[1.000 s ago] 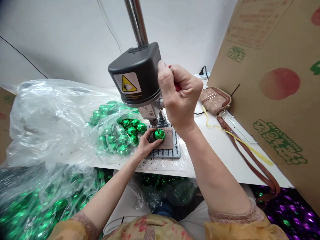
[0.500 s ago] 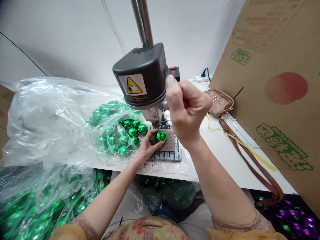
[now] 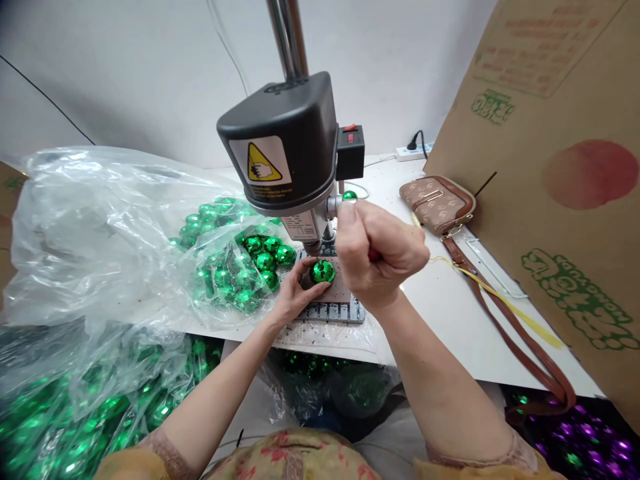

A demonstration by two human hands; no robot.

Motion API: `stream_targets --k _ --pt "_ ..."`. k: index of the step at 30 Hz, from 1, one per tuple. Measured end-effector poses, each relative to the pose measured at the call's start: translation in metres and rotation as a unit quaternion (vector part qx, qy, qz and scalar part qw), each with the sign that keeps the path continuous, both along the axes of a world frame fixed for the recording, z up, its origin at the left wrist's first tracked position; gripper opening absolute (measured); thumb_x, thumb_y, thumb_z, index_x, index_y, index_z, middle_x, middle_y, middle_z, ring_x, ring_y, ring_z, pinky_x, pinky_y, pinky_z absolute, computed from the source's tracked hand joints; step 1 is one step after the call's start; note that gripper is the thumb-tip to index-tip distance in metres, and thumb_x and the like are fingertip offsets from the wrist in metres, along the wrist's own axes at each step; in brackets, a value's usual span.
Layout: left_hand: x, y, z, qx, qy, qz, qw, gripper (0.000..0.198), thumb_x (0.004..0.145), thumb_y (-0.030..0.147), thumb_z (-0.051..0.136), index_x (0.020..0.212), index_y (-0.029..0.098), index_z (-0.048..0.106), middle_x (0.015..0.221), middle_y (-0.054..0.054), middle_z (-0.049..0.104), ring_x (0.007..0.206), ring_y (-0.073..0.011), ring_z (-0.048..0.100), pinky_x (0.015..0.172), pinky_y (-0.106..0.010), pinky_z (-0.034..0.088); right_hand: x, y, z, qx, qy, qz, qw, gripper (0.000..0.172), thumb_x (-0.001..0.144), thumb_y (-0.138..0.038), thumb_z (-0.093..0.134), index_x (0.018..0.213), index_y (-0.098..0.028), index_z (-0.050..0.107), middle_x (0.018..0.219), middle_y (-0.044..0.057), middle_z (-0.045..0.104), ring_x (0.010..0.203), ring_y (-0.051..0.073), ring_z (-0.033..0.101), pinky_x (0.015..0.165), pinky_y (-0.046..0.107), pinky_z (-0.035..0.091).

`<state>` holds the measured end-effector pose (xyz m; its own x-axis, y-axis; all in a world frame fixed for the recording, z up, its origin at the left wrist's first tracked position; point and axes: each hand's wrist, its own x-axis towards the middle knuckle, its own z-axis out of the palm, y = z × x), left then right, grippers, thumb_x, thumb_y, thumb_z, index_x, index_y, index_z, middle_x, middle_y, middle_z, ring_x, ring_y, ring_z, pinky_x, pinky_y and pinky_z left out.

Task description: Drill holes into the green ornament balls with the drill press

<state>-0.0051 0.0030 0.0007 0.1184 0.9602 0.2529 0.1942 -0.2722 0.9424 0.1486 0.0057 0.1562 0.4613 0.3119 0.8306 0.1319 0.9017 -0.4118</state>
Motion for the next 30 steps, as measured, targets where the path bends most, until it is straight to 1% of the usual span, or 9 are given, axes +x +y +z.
stream_targets --k 6,8,11,14,18,24,30 --pt "0.0 0.0 0.0 0.002 0.006 -0.001 1.0 0.051 0.077 0.033 0.081 0.122 0.022 0.061 0.124 -0.008 0.063 0.117 -0.0251 0.06 0.105 -0.038 0.044 -0.004 0.003 -0.007 0.02 0.02 -0.032 0.999 0.055 0.086 -0.024 0.059 0.049 -0.018 0.019 0.042 -0.005 0.024 0.039 0.006 0.022 0.042 0.03 0.021" --pt "0.0 0.0 0.0 0.008 0.008 -0.004 1.0 0.05 0.078 0.033 0.081 0.122 0.022 0.06 0.125 -0.008 0.063 0.117 -0.025 0.059 0.105 -0.037 0.045 -0.004 0.005 -0.009 0.042 0.011 -0.034 0.998 0.056 0.085 -0.024 0.059 0.05 -0.018 0.016 0.042 -0.005 0.023 0.038 0.006 0.023 0.04 0.03 0.022" --pt "-0.001 0.0 0.0 0.018 0.008 -0.006 1.0 0.049 0.078 0.033 0.08 0.122 0.022 0.06 0.126 -0.008 0.062 0.118 -0.0247 0.059 0.104 -0.037 0.045 -0.001 0.009 -0.013 0.089 -0.004 -0.031 0.995 0.054 0.084 -0.018 0.058 0.055 -0.018 0.013 0.043 -0.006 0.021 0.037 0.005 0.023 0.038 0.028 0.023" --pt "-0.001 0.0 0.0 0.024 0.013 -0.005 1.0 0.049 0.079 0.034 0.08 0.122 0.022 0.06 0.124 -0.008 0.062 0.117 -0.0244 0.059 0.103 -0.036 0.045 0.002 0.011 -0.017 0.12 -0.019 -0.026 0.992 0.053 0.083 -0.013 0.057 0.057 -0.018 0.011 0.044 -0.007 0.021 0.037 0.004 0.022 0.037 0.027 0.024" --pt "-0.001 -0.001 0.0 0.024 0.01 -0.007 1.0 0.049 0.079 0.035 0.08 0.122 0.022 0.06 0.124 -0.007 0.062 0.116 -0.0236 0.059 0.102 -0.036 0.045 0.006 0.012 -0.021 0.141 -0.056 -0.029 0.988 0.051 0.084 -0.01 0.056 0.059 -0.019 0.012 0.046 -0.007 0.024 0.039 0.003 0.026 0.039 0.025 0.029" --pt "0.0 -0.001 0.001 0.03 0.001 -0.006 1.0 0.05 0.079 0.035 0.08 0.123 0.022 0.06 0.124 -0.008 0.063 0.117 -0.0238 0.059 0.103 -0.036 0.045 0.008 0.014 -0.024 0.157 -0.075 -0.025 0.984 0.048 0.084 -0.01 0.054 0.059 -0.019 0.014 0.048 -0.006 0.023 0.039 0.003 0.025 0.038 0.025 0.024" --pt "0.001 -0.003 0.002 0.03 -0.001 0.002 1.0 0.049 0.078 0.033 0.081 0.121 0.021 0.061 0.122 -0.008 0.063 0.115 -0.0235 0.06 0.102 -0.036 0.046 0.01 0.013 -0.034 0.175 -0.104 -0.001 0.979 0.047 0.081 -0.004 0.054 0.058 -0.019 0.017 0.048 -0.007 0.025 0.04 0.004 0.028 0.039 0.026 0.026"
